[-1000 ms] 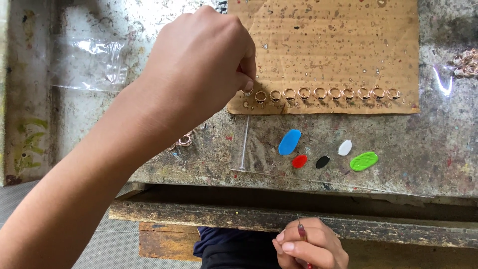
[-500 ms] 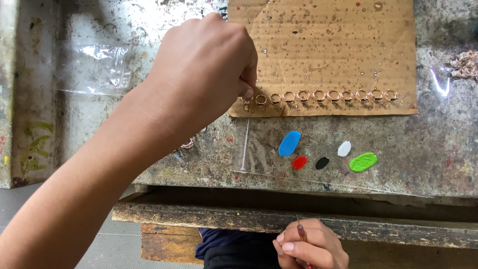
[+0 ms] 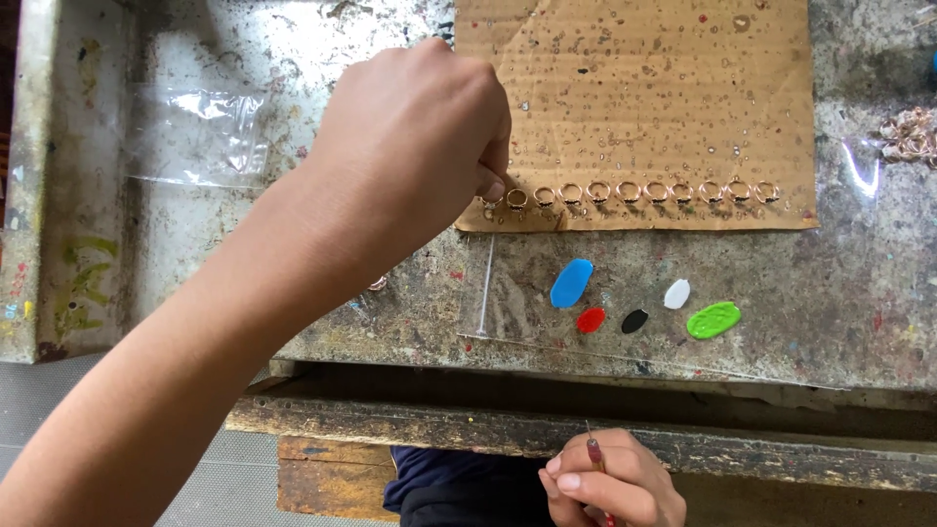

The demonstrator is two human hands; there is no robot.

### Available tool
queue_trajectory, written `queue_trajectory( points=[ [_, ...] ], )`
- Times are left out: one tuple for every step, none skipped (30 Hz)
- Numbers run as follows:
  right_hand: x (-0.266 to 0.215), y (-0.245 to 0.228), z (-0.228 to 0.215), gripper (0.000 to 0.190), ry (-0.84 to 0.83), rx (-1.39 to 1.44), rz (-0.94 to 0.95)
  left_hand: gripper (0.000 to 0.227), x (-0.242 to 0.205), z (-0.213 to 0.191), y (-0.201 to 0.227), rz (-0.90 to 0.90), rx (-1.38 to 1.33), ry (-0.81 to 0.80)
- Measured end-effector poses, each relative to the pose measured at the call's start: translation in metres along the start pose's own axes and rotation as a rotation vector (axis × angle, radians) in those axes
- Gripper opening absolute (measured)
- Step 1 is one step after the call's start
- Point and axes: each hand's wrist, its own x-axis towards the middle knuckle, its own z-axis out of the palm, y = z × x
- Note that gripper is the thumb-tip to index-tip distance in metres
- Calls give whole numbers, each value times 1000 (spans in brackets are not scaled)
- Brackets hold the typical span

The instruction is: Applying blue enamel to small jewelry rings using a fine-tipped needle tool.

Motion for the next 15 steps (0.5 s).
queue_trajectory(
  points=[
    [-1,1,0,23,5,6,3,22,0,0,0,-3,-9,4],
    [-2,0,-1,23,4,7,1,22,0,0,1,-4,-9,6],
    [-2,1,-1,23,-6,7,12,17,0,-1,1,-10,0,-6],
    [-3,1,-2,23,-17,7,22,12,0,-1,1,-15,8,-19],
    [-3,1,-2,23,-17,7,20,12,-1,-1,1,-15,8,-17],
    [-2,1,-1,23,-11,6,1,14,-1,-1,1,-12,-4,-9],
    [-1,2,0,24,-5,4,-18,17,-2,-2,1,-8,-16,-2],
    [0,0,0,24,-5,4,-20,17,-2,-2,1,-8,-16,1],
    [0,-2,1,23,-5,-7,-6,14,-2,-3,1,-18,-22,-5],
    [0,-3,1,22,-6,-19,8,11,-2,-3,1,-27,-28,-11],
    [0,-3,1,22,-5,-19,6,11,-3,-3,1,-27,-27,-9],
    [1,-4,1,22,-11,-13,3,11,-3,-3,1,-27,-36,-8],
    [1,-4,0,22,-17,-7,1,12,-4,-3,2,-28,-45,-6],
    [1,-4,1,22,-16,-8,-1,12,-4,-3,0,-27,-45,-4],
    [2,-4,1,22,-9,-5,-1,15,-5,-3,-1,-11,-89,14]
  ],
)
